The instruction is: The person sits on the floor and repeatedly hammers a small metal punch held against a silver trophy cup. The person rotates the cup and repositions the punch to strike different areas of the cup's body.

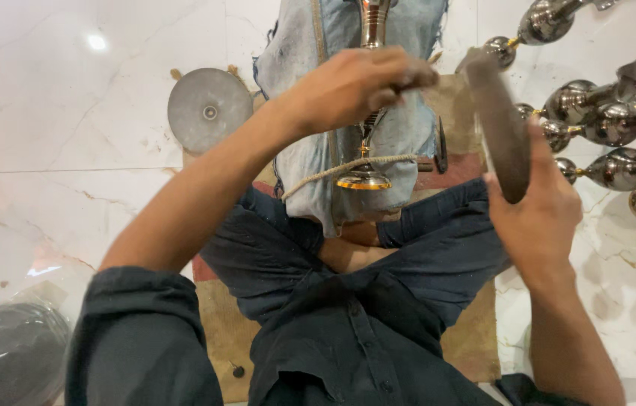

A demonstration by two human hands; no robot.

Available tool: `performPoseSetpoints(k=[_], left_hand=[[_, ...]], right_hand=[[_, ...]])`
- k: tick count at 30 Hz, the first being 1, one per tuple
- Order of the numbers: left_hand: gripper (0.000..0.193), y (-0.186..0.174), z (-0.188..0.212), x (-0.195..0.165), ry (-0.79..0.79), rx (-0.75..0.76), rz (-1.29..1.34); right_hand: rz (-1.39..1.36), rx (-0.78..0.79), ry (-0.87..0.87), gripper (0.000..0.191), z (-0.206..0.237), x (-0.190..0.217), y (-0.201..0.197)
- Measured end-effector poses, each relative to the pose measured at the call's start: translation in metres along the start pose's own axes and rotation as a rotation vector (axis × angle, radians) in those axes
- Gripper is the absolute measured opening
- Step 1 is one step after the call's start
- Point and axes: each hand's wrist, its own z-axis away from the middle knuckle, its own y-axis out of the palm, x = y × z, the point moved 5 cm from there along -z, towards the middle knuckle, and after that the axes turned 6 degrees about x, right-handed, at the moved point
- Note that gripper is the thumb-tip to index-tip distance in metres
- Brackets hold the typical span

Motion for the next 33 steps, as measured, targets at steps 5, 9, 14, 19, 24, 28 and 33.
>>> performPoseSetpoints(k=[5,9,14,19,24,28,33], left_hand=[[0.055,0.004,0.017,0.002,-0.187,-0.189,0.094],[0.050,0.007,0.018,0.000,-0.088,-0.183,0.002],[0.048,0.006,0.018,0.004,-0.053,-0.146,-0.020],[0.044,0.011,0.031,0.000,-0.097,-0.260,-0.015],[0.033,0.028,0.044,0.004,-0.250,-0.421,0.077],[0.028,0.043,0.056,-0.001,-0.236,-0.660,0.145],[0.024,0.065,0.069,0.012,-0.366,-0.814,0.284]], right_hand=[[0.106,0.174,0.004,0.086,-0.017,0.005,0.011],[0.407,0.455,-0.027,0.093,-0.028,0.002,0.028],[0.011,0.030,-0.119,0.054,-0.050,0.014,-0.024],[0.535,0.087,-0.447,0.075,-0.064,0.048,-0.054],[0.295,0.132,-0.415,0.065,-0.083,0.094,-0.069],[0.403,0.141,-0.482,0.069,-0.097,0.162,-0.092],[0.567,0.150,-0.665,0.069,-0.095,0.197,-0.093]])
